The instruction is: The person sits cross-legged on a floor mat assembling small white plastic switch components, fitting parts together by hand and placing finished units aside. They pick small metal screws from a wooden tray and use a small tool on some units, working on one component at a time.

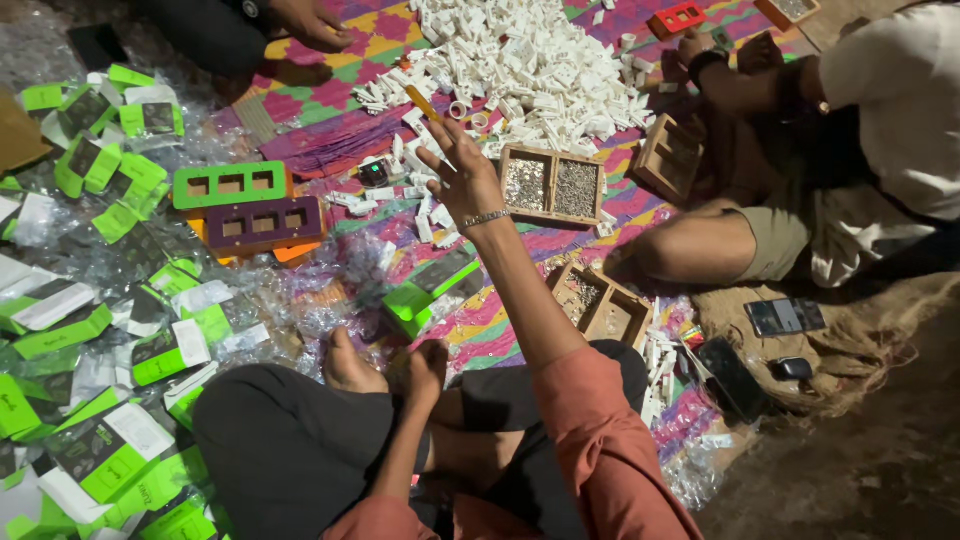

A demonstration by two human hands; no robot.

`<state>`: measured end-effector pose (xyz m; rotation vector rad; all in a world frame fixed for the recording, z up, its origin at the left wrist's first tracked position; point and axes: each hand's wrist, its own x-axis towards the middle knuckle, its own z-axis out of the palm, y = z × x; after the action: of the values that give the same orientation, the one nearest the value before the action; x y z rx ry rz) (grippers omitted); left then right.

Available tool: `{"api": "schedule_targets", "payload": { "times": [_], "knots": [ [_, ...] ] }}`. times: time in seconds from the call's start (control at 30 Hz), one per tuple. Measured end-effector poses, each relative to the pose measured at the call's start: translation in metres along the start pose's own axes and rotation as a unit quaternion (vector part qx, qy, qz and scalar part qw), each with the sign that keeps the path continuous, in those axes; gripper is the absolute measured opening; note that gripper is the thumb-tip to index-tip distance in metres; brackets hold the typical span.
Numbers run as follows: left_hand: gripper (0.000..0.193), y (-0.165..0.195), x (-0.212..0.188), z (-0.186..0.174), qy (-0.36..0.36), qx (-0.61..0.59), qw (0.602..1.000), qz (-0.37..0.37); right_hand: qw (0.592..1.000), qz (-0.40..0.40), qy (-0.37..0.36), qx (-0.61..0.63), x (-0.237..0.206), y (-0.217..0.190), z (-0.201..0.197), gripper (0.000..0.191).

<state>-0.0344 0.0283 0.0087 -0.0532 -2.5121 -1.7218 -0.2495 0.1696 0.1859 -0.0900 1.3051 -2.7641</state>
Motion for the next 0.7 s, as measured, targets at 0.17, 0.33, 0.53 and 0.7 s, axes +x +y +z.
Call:
{"api": "schedule_targets", "payload": {
  "times": [0.17, 0.33, 0.53, 0.7],
  "knots": [
    [0.018, 0.0, 0.0, 0.004, -0.04, -0.061, 0.994, -0.08, 1.0, -0.023, -0.011, 0.013, -0.004, 0.003, -0.007, 0.06],
    [0.017, -0.002, 0.0, 0.009, -0.062, -0.145, 0.982, -0.101, 0.998, -0.008, 0.059, 0.02, -0.004, 0.006, -0.023, 0.064],
    [0.015, 0.0, -0.001, 0.009, -0.02, -0.115, 0.992, -0.038, 0.992, 0.007, 0.102, 0.073, -0.006, 0.014, -0.05, 0.058],
    [0.016, 0.003, 0.002, 0.004, -0.044, -0.064, 0.992, -0.102, 0.989, -0.003, 0.134, 0.053, -0.031, 0.019, -0.069, 0.027]
  ]
}}
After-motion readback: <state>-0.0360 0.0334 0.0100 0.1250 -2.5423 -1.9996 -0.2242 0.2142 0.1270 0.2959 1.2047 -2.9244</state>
